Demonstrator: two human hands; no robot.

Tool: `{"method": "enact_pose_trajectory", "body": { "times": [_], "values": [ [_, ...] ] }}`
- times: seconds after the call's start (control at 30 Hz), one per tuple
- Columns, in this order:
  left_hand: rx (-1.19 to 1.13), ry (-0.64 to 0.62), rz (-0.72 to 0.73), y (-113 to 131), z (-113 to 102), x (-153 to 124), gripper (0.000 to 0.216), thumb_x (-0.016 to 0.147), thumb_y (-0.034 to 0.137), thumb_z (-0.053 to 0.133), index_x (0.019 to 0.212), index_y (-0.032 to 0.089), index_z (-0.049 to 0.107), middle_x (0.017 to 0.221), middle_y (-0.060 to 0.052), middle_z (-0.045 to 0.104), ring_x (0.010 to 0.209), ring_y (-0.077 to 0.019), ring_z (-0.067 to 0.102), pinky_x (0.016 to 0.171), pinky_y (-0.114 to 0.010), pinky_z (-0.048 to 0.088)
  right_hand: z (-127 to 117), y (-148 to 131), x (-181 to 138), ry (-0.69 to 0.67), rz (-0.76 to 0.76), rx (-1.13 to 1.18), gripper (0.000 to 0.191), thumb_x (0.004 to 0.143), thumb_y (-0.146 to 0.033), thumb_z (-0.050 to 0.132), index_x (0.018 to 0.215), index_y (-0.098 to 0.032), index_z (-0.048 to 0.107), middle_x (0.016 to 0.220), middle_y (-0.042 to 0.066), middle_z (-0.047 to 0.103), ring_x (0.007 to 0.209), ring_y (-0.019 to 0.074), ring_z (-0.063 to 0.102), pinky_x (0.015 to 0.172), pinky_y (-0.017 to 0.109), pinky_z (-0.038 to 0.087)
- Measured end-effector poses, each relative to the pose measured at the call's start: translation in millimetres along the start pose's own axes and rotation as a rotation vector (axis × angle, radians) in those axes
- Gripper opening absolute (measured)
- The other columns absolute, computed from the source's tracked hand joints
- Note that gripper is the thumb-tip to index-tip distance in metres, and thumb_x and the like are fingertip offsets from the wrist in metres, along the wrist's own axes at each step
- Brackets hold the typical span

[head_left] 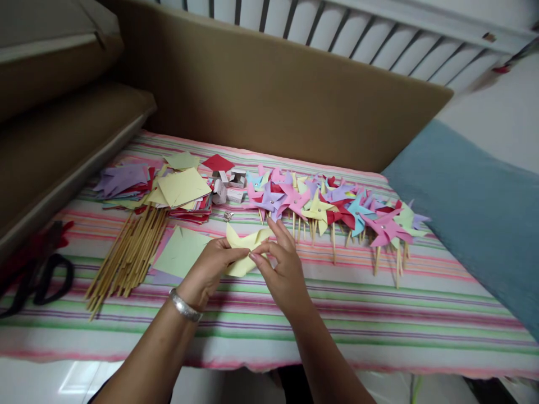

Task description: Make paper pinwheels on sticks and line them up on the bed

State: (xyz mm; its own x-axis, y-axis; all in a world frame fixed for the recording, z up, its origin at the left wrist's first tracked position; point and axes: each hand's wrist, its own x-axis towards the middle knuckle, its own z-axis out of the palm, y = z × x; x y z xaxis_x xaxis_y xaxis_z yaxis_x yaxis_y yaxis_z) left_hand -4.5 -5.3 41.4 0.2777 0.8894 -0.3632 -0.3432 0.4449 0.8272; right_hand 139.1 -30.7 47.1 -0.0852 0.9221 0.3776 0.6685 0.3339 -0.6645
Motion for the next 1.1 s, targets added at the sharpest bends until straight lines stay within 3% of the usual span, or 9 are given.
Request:
{"method": "enact_pose_trajectory", "body": {
  "times": [0.43, 0.63, 0.9, 1.1],
  "values": [
    [-0.093, -0.130, 0.012, -1.5, -10.9, -0.4, 0.011, 0.063, 0.018, 0.071, 0.073, 0.013, 0.071, 0.066, -0.003, 0.068, 0.066, -0.0136, 0.060, 0.067, -0.023, 0.044, 6.9, -3.6, 2.1, -0.011, 0.083, 0.031, 0.007, 0.078, -0.025, 0.059, 0.072, -0.022, 0.062, 0.138, 0.007, 0.043, 0.134, 0.0260, 0.026, 0.105, 0.049, 0.026],
    [-0.069, -0.110, -0.029, -2.6, -16.3, -0.3, 0.013, 0.064, 0.021, 0.073, 0.074, 0.013, 0.071, 0.067, -0.003, 0.068, 0.066, -0.0121, 0.059, 0.068, -0.022, 0.042, 10.3, -2.7, 5.8, -0.004, 0.123, 0.099, 0.006, 0.077, -0.025, 0.060, 0.073, -0.022, 0.063, 0.138, 0.007, 0.044, 0.133, 0.0249, 0.028, 0.105, 0.049, 0.027],
    [-0.077, -0.209, -0.038, 1.5, -14.8, -2.1, 0.022, 0.064, 0.022, 0.074, 0.084, 0.012, 0.072, 0.079, -0.007, 0.071, 0.072, -0.0140, 0.061, 0.069, -0.023, 0.042, 9.8, -3.5, 5.8, -0.001, 0.230, 0.158, 0.006, 0.074, -0.026, 0.061, 0.070, -0.022, 0.063, 0.136, 0.008, 0.045, 0.132, 0.0250, 0.031, 0.106, 0.048, 0.026],
    [-0.046, -0.143, -0.065, 1.1, -12.2, -2.8, 0.026, 0.058, 0.020, 0.076, 0.082, 0.012, 0.072, 0.076, -0.007, 0.072, 0.065, -0.0143, 0.061, 0.065, -0.023, 0.042, 5.8, -3.9, 6.0, -0.050, 0.305, 0.215, 0.005, 0.073, -0.025, 0.062, 0.070, -0.022, 0.065, 0.135, 0.007, 0.047, 0.130, 0.0254, 0.034, 0.106, 0.048, 0.024]
  ]
}}
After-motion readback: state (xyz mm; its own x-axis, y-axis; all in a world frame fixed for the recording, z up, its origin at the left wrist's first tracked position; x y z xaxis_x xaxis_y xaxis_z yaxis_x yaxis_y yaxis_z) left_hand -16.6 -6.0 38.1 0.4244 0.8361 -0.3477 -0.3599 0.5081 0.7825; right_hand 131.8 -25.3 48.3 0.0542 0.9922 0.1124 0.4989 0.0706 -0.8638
